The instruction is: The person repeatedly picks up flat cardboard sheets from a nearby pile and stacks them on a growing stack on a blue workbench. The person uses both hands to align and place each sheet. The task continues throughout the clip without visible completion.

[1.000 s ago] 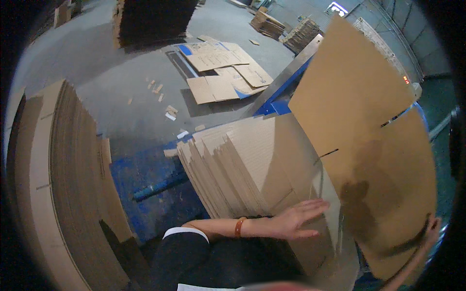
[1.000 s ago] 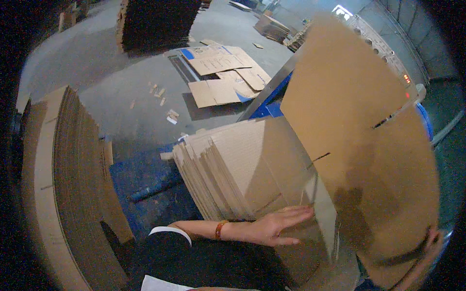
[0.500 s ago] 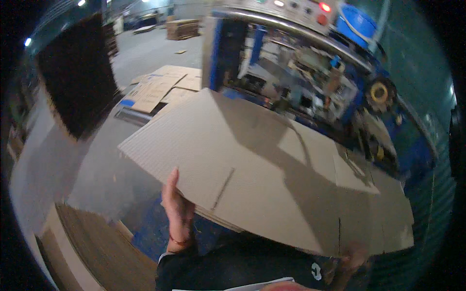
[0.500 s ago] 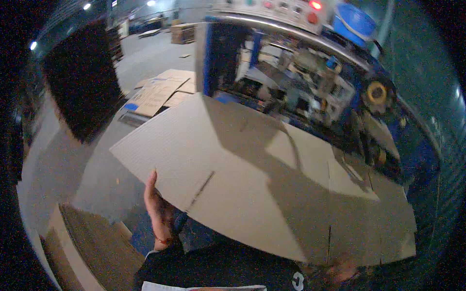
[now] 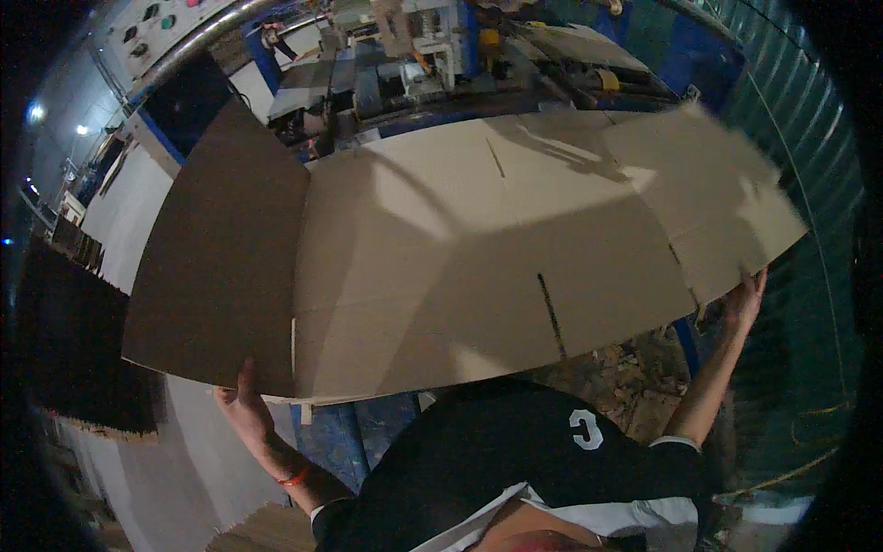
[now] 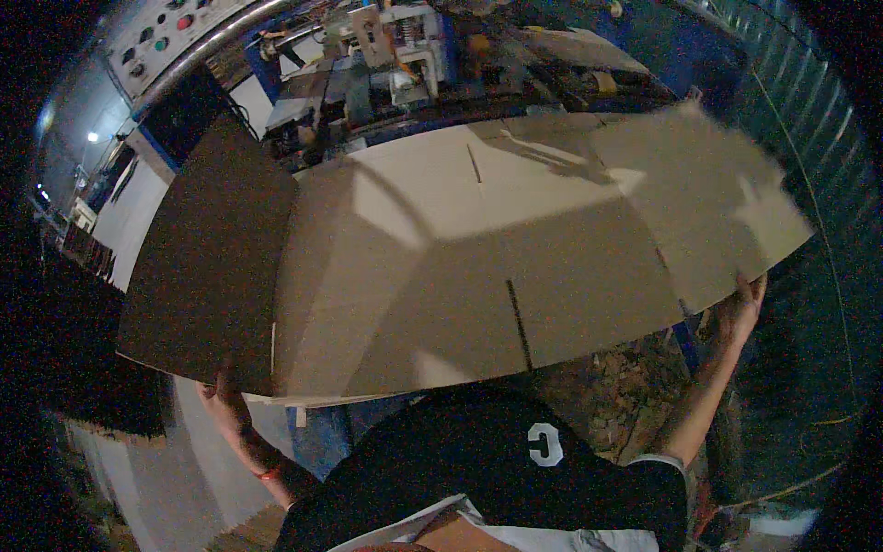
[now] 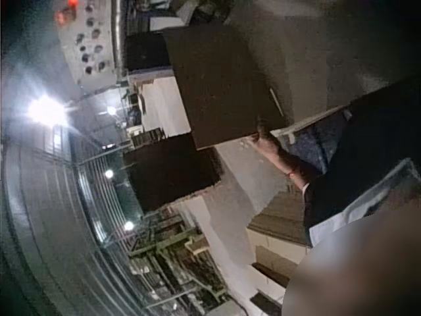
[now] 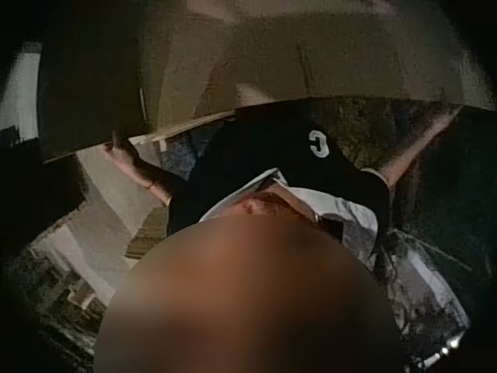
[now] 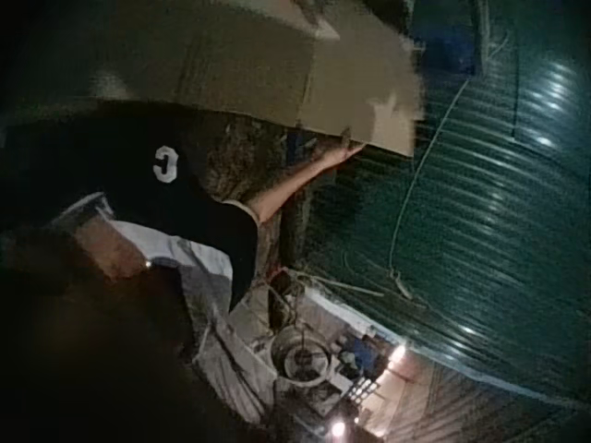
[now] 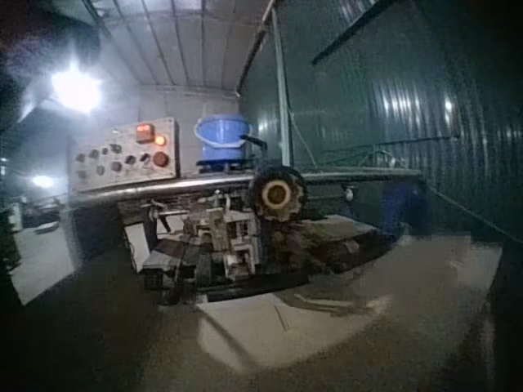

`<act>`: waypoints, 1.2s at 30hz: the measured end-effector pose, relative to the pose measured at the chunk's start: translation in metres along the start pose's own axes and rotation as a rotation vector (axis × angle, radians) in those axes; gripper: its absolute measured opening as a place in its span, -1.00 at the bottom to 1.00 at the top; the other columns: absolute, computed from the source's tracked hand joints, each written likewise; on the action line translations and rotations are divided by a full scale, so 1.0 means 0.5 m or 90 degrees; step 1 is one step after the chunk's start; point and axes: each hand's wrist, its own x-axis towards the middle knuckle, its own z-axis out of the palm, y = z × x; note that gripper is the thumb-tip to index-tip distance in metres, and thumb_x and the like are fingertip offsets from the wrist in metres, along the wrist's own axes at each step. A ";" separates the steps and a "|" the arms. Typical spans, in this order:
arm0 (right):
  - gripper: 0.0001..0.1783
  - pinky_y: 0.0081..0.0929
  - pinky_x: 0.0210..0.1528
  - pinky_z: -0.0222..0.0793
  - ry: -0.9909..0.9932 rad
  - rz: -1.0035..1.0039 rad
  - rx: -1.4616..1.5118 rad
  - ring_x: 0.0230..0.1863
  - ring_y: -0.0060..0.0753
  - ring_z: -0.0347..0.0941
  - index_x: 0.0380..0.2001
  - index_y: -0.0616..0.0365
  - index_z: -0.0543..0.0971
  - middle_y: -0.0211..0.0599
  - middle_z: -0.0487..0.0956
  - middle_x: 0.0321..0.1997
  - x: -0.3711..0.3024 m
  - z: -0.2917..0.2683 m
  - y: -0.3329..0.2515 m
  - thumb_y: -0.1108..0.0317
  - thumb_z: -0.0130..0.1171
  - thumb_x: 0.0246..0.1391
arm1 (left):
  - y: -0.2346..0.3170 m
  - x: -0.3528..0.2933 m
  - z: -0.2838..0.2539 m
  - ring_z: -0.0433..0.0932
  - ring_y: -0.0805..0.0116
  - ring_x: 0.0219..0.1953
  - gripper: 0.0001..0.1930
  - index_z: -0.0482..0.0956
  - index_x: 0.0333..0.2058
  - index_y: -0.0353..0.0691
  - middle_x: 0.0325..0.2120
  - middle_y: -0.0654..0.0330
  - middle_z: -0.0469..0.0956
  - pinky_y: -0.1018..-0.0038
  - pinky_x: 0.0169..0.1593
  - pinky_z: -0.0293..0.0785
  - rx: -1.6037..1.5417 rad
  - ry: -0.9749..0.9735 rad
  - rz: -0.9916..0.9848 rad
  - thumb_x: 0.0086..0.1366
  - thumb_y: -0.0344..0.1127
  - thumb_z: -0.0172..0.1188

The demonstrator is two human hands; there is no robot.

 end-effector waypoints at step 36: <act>-0.49 -0.17 0.20 0.04 -0.886 -0.493 -0.648 0.22 -0.07 0.12 0.00 -0.01 0.45 -0.18 0.26 0.21 0.110 0.468 0.245 0.14 0.15 -0.09 | -0.092 0.177 0.494 0.10 0.06 0.22 -0.27 0.20 0.17 -0.06 0.17 0.07 0.14 0.26 0.24 0.08 0.621 -0.526 0.526 -0.04 -0.56 0.15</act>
